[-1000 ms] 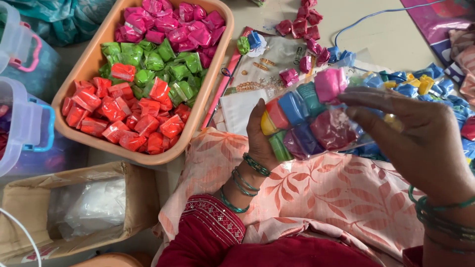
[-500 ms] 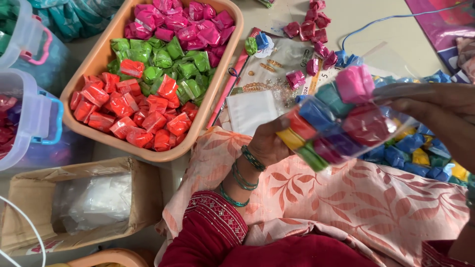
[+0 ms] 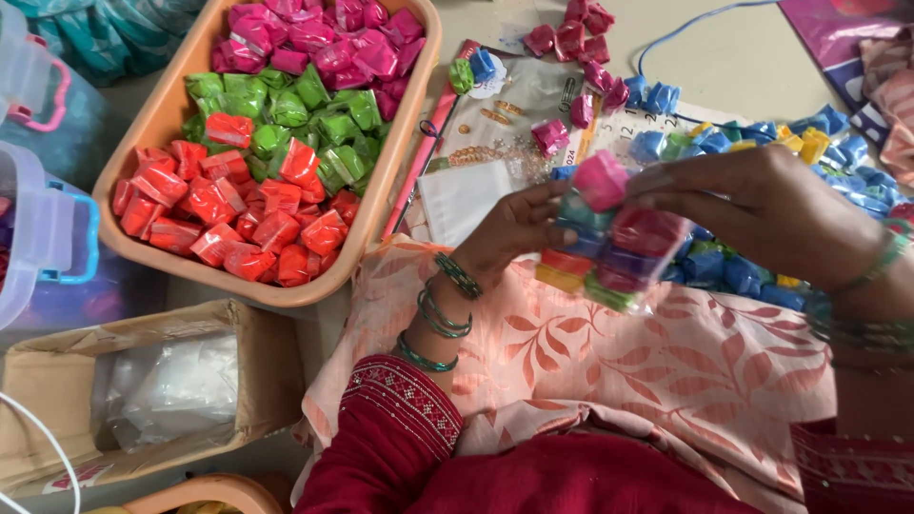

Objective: The person packages small colorful wrapped items into plastic bags.

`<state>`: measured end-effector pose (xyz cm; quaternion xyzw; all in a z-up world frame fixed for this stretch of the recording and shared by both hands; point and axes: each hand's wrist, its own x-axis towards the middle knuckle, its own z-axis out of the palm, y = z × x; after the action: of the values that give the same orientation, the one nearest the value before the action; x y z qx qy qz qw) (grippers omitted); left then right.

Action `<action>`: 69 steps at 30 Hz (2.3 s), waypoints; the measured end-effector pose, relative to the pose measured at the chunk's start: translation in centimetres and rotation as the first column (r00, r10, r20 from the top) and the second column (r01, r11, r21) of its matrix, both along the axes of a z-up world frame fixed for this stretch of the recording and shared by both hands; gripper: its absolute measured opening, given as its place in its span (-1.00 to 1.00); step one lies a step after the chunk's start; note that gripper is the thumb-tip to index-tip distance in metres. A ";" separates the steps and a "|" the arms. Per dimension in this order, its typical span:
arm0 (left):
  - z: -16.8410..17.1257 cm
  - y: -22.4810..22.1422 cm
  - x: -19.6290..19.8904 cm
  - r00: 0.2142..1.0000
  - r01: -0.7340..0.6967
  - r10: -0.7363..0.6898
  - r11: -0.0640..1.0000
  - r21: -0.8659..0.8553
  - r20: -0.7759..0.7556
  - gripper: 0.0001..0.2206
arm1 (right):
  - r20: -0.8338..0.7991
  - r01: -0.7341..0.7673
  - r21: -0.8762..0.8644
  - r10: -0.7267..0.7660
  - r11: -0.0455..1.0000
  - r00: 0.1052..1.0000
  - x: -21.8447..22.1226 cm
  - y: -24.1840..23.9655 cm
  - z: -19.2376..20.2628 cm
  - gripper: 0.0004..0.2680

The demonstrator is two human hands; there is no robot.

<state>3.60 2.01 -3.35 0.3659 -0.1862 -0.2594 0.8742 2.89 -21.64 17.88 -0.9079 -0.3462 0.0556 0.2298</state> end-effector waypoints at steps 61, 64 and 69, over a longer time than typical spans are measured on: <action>-0.9 -0.5 3.6 0.528 -0.844 0.306 0.091 0.528 0.792 -0.89 | 0.198 0.140 -0.095 -0.119 0.986 0.973 0.0 3.1 -12.5 -0.86; -0.7 -0.5 3.8 0.560 -0.822 0.335 0.104 0.560 0.758 -0.87 | 0.317 0.148 -0.105 -0.108 0.983 0.942 -0.7 4.4 -11.6 -0.72; -0.8 -0.3 4.2 0.584 -0.803 0.356 0.121 0.584 0.730 -0.86 | 0.493 0.285 -0.184 -0.163 0.941 0.855 -0.5 5.2 -11.4 -0.30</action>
<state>7.81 1.76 -4.13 0.8527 -0.0356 0.1463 0.5003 2.39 -16.48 6.50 -0.9499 -0.2728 -0.1503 0.0273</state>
